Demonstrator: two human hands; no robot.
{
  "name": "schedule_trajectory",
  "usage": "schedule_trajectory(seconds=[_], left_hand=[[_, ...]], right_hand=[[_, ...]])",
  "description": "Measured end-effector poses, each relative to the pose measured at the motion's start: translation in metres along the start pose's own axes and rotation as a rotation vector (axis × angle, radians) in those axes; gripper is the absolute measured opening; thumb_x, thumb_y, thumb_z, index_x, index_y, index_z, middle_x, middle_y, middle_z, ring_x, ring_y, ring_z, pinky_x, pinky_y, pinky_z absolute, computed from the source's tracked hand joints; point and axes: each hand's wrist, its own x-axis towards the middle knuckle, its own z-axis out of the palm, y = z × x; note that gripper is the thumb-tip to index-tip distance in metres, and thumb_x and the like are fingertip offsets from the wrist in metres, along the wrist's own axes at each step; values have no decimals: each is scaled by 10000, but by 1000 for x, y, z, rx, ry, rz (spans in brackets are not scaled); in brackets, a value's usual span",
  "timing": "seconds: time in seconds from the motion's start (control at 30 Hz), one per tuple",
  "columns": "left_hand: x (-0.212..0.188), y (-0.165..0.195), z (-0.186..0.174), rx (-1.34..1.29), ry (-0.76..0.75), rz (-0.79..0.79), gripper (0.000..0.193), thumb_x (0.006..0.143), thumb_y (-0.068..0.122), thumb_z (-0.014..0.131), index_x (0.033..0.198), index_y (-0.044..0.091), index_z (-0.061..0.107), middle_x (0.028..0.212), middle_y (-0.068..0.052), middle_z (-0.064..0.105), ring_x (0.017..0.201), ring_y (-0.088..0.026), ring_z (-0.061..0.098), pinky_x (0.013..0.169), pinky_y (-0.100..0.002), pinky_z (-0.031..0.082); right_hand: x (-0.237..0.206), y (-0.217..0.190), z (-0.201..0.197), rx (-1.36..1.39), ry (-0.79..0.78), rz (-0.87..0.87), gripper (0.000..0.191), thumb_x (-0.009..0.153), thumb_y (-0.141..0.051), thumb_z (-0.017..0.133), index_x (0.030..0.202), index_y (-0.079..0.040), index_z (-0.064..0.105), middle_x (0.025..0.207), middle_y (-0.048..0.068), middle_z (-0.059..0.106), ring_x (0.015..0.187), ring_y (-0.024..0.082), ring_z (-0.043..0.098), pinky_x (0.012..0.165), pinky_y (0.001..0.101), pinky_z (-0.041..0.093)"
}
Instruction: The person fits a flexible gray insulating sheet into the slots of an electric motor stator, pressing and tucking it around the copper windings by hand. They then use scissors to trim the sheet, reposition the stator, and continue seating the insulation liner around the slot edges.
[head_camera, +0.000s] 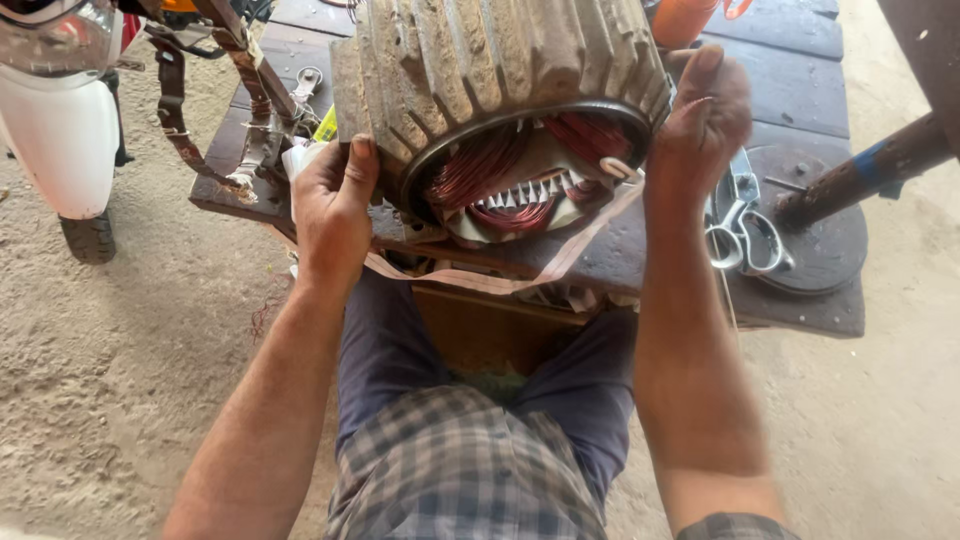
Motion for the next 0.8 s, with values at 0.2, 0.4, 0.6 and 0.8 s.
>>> schedule_trajectory(seconds=[0.2,0.4,0.6,0.8], left_hand=[[7,-9,-1,-73,9,77,423,1080,421,616,1170,13,684,929,43,645,855,-54,529,769,-209,444],[17,-18,0,-123,21,22,415,1066,434,625,1100,27,695,882,27,652,822,-68,543,729,-217,444],[23,-23,-7,-194,1,47,407,1020,418,699,1241,95,587,1072,-24,684,977,-106,646,836,-252,543],[-35,-24,-12,172,256,294,305,1088,329,708,1124,62,565,1044,-69,605,870,-155,642,756,-298,624]], right_hand=[[-80,-33,-50,-206,-26,-34,259,972,-24,693,1212,-50,600,957,-23,474,846,87,475,785,218,413],[-136,-76,-72,-85,-188,174,606,879,-22,626,1454,-77,445,1140,-16,448,986,83,464,836,214,457],[-152,-94,-73,-386,-398,51,439,1024,-44,633,1460,-50,589,1146,67,539,911,131,544,776,252,484],[-152,-106,-67,-402,-410,35,180,1034,-18,639,1192,-1,724,933,94,674,791,156,684,703,286,535]])
